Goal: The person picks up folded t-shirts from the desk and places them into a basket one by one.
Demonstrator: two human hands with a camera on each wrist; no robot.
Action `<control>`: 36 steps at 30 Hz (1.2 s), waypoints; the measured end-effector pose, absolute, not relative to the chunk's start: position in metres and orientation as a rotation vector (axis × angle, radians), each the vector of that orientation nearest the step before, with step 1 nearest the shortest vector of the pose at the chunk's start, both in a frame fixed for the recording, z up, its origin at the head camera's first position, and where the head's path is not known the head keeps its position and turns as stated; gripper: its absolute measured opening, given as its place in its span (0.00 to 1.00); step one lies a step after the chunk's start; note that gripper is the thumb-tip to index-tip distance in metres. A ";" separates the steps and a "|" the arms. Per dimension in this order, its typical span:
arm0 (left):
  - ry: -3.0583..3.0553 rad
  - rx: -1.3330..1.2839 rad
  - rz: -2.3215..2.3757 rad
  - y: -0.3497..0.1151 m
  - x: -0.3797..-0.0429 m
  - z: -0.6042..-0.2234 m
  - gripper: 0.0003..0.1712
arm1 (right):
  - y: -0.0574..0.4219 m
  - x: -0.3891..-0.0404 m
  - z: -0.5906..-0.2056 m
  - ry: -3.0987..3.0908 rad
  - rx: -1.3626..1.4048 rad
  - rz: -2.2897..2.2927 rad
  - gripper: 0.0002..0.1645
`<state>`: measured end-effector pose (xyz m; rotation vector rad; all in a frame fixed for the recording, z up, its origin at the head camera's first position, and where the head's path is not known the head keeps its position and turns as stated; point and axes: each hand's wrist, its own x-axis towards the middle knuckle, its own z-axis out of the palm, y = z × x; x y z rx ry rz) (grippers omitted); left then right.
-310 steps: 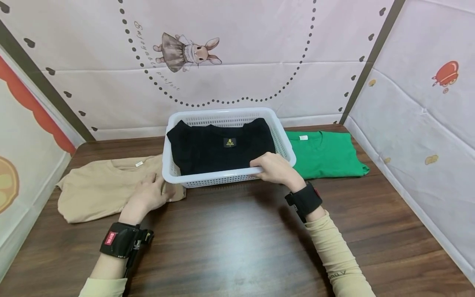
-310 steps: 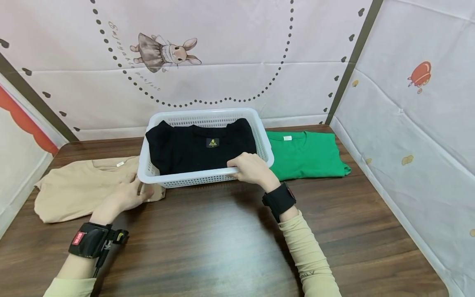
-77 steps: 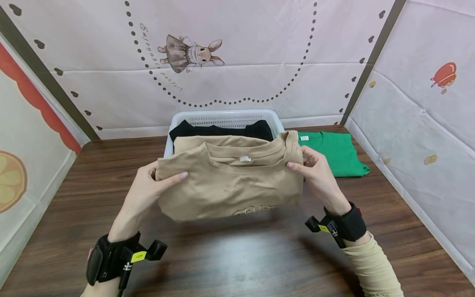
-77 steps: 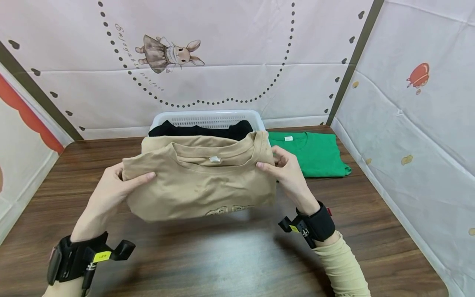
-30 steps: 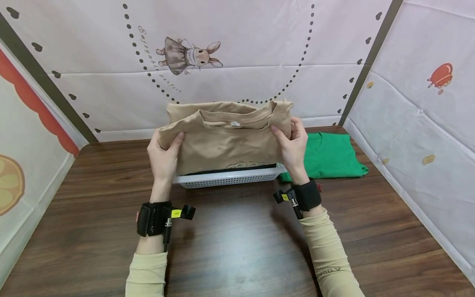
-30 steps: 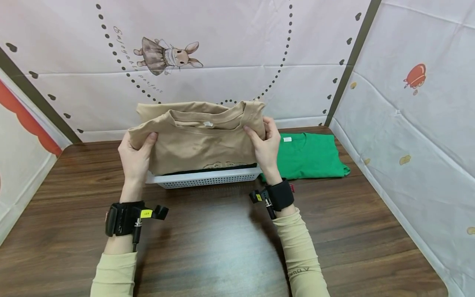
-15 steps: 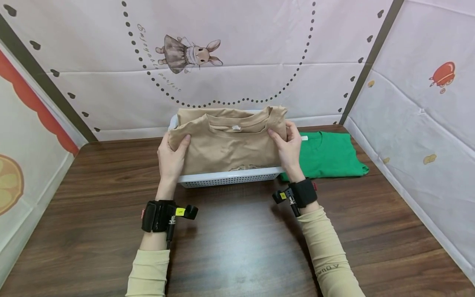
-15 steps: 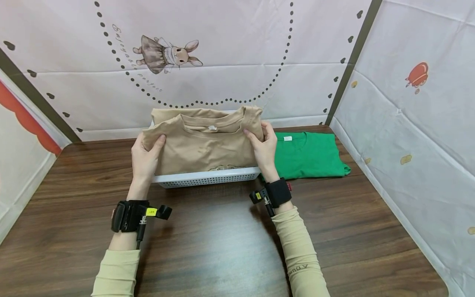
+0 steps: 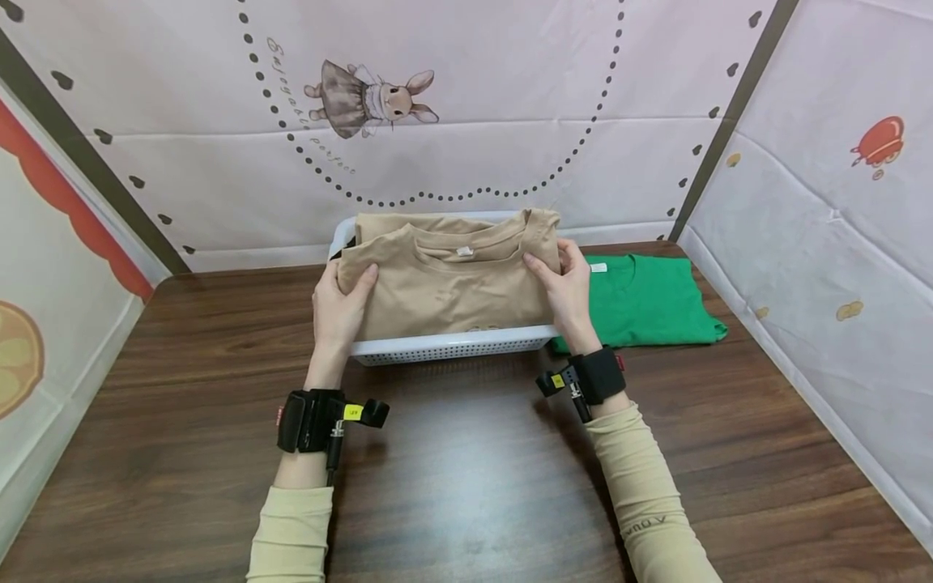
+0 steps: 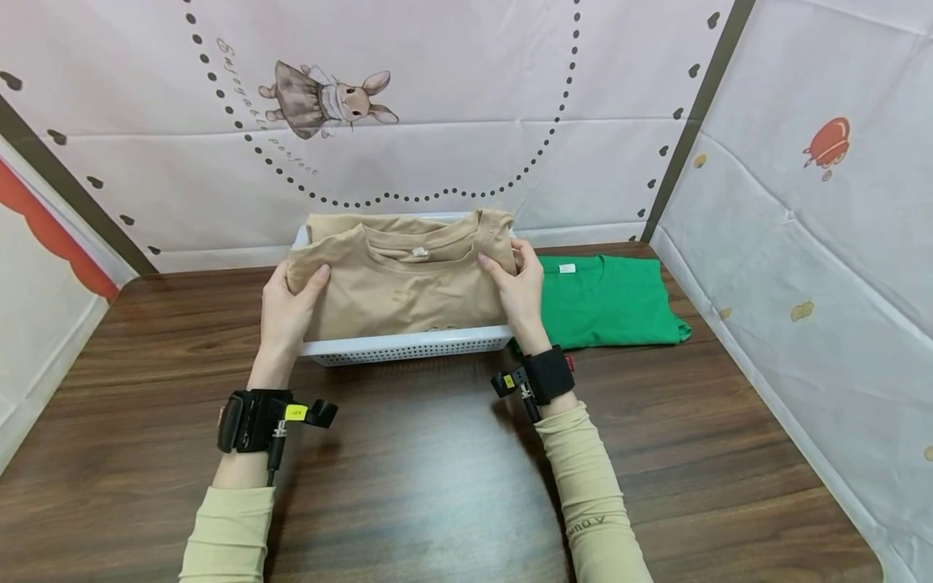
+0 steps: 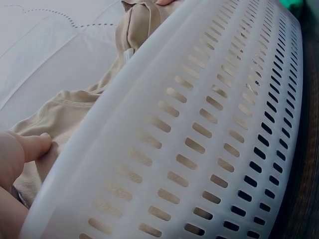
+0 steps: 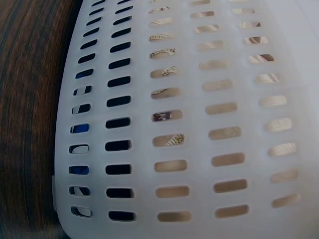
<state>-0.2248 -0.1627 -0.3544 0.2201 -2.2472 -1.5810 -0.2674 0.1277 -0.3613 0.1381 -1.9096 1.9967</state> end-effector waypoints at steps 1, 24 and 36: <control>-2.256 0.220 -1.579 -0.163 -0.225 -0.354 0.30 | 0.128 -0.268 -0.361 -1.917 0.137 1.995 0.19; -2.431 0.219 -1.454 -0.159 -0.221 -0.351 0.28 | 0.125 -0.263 -0.359 -2.591 0.004 1.619 0.34; -2.180 0.144 -1.350 -0.151 -0.220 -0.355 0.18 | 0.119 -0.259 -0.356 -2.631 -0.003 1.323 0.36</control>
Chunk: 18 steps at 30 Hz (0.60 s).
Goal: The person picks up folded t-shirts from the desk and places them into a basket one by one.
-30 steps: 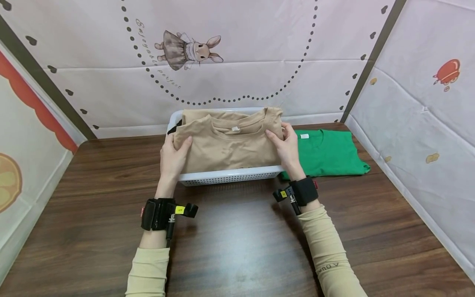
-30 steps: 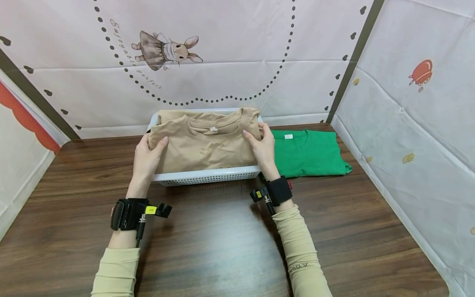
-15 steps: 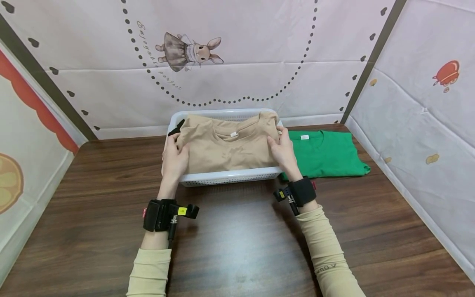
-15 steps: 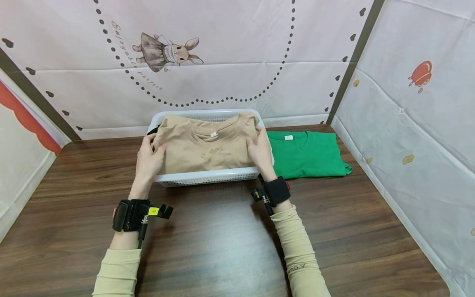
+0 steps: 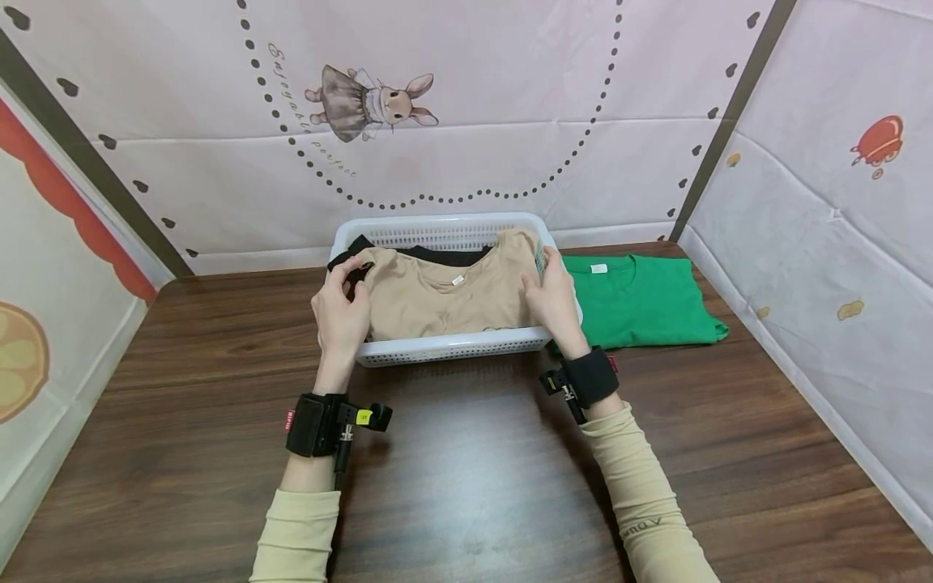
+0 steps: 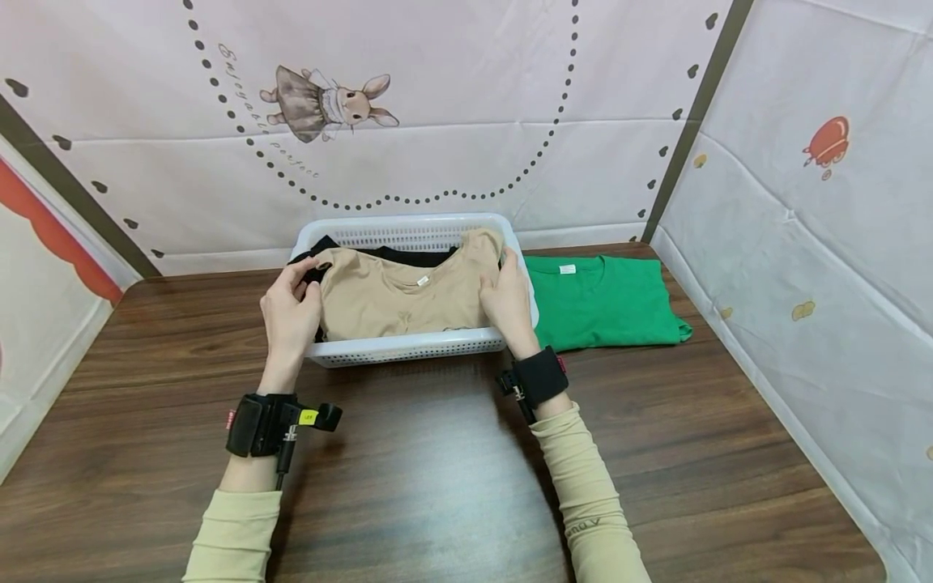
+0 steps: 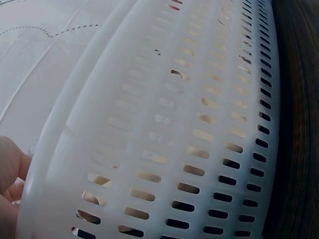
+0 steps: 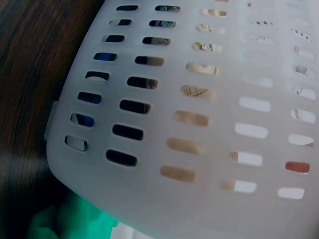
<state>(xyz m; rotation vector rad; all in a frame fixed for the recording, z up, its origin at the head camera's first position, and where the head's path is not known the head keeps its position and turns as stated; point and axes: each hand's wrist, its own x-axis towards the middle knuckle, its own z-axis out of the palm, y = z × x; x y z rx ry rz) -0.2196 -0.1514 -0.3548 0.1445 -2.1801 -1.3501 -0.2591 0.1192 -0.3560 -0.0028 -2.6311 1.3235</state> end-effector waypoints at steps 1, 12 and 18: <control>-2.165 0.119 -1.346 -0.151 -0.220 -0.355 0.18 | 0.119 -0.259 -0.356 -2.609 0.004 1.337 0.36; -2.431 -0.709 -1.355 -0.150 -0.222 -0.360 0.10 | 0.143 -0.263 -0.358 -2.375 0.024 1.425 0.28; -2.775 -0.877 -1.355 -0.153 -0.218 -0.358 0.16 | 0.176 -0.272 -0.373 -2.466 -0.128 1.398 0.29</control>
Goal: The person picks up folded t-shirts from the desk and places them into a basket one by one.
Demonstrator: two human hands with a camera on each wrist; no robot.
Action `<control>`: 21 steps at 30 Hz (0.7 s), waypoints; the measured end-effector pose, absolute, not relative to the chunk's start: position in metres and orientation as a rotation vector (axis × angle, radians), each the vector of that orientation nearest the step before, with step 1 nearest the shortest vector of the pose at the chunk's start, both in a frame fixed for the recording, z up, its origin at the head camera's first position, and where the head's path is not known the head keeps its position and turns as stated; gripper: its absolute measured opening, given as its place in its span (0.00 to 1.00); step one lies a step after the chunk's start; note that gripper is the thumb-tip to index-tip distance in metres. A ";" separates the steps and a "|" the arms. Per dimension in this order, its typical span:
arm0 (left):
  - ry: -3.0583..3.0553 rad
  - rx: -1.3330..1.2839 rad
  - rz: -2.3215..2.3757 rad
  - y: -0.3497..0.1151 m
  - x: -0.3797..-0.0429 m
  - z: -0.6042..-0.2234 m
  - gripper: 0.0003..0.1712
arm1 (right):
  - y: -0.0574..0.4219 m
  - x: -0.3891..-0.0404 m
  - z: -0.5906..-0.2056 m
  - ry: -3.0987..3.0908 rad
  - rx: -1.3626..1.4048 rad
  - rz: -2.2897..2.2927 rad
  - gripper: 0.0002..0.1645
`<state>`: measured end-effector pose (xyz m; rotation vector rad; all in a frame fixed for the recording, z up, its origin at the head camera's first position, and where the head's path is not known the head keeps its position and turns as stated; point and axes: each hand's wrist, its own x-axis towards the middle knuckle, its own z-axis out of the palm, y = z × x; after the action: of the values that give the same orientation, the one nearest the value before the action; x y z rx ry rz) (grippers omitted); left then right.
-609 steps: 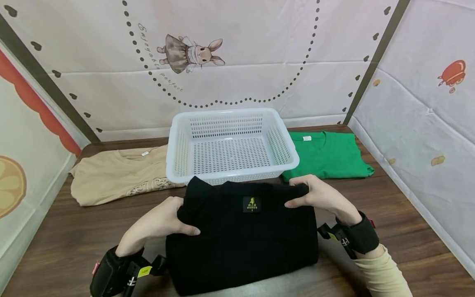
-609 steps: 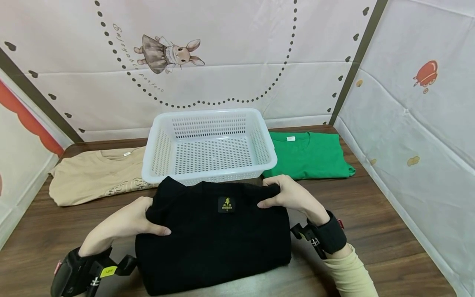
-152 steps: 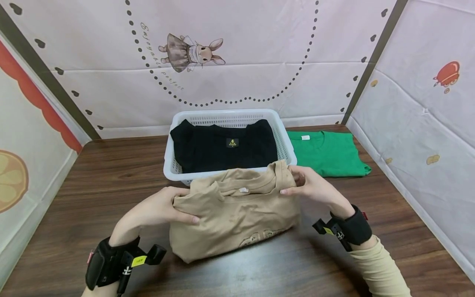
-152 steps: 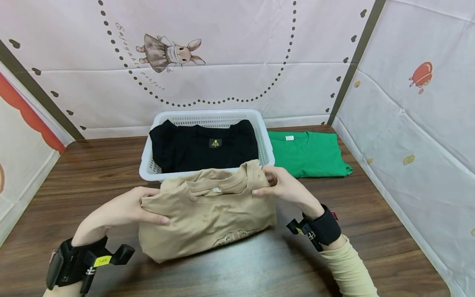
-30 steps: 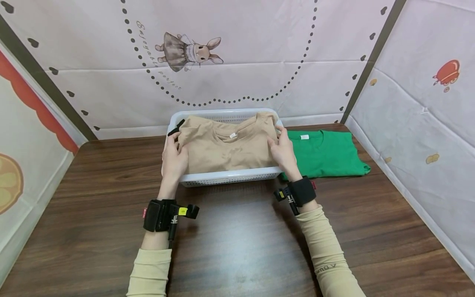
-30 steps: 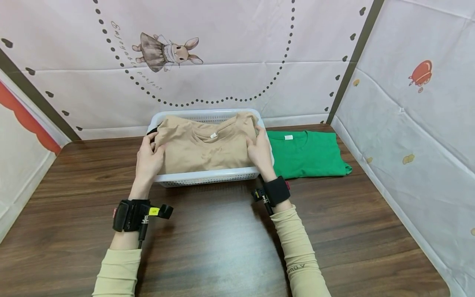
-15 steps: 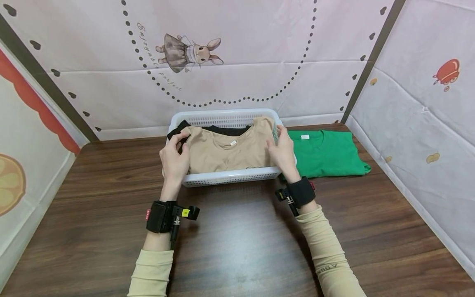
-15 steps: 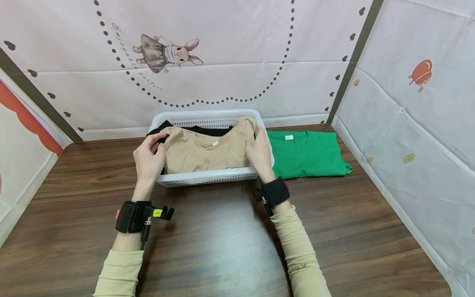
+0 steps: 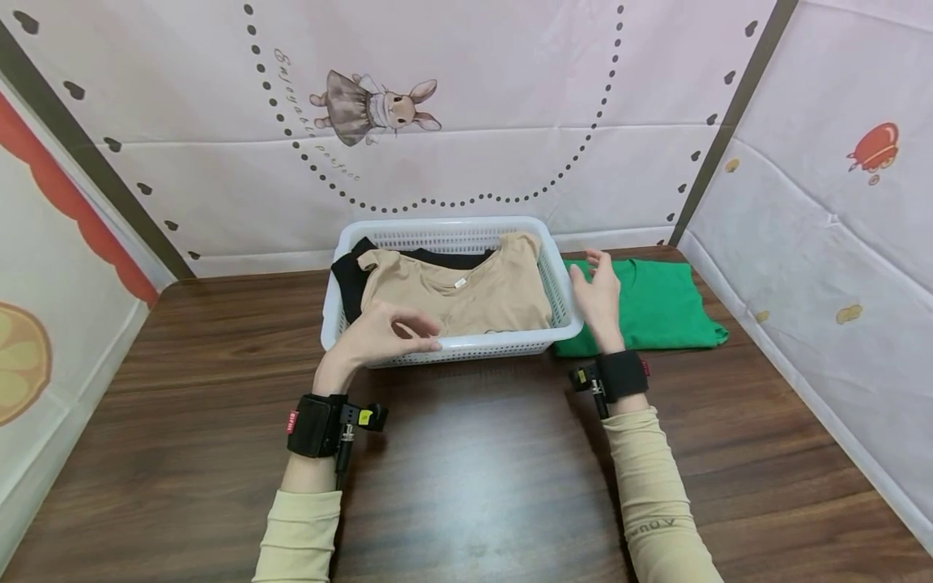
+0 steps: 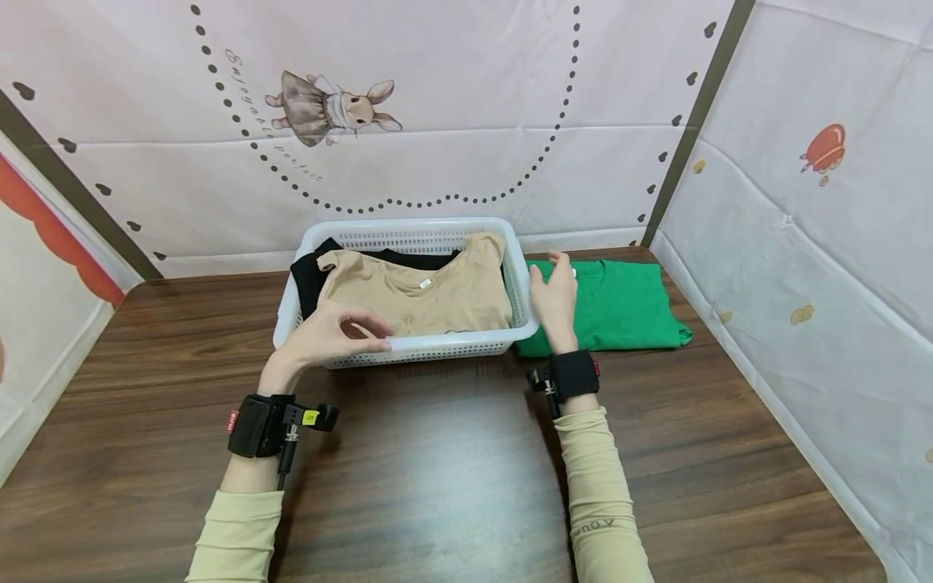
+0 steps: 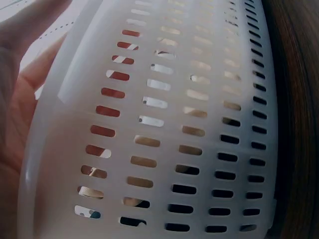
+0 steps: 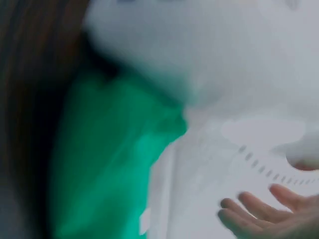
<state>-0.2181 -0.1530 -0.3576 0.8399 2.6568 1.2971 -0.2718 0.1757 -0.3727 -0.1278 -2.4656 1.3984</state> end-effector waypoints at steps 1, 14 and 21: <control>2.643 0.829 1.264 -0.153 -0.217 -0.357 0.17 | 0.181 -0.274 -0.377 -2.530 -0.145 1.372 0.30; 2.781 0.812 0.912 -0.149 -0.215 -0.353 0.13 | 0.208 -0.282 -0.401 -3.324 0.119 0.751 0.42; 2.783 0.826 0.916 -0.149 -0.216 -0.354 0.12 | 0.207 -0.280 -0.403 -3.341 0.216 0.576 0.37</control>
<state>-0.2156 -0.1493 -0.3539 0.8265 2.7827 0.9163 -0.2798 0.2068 -0.4033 0.2161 -3.3406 0.5757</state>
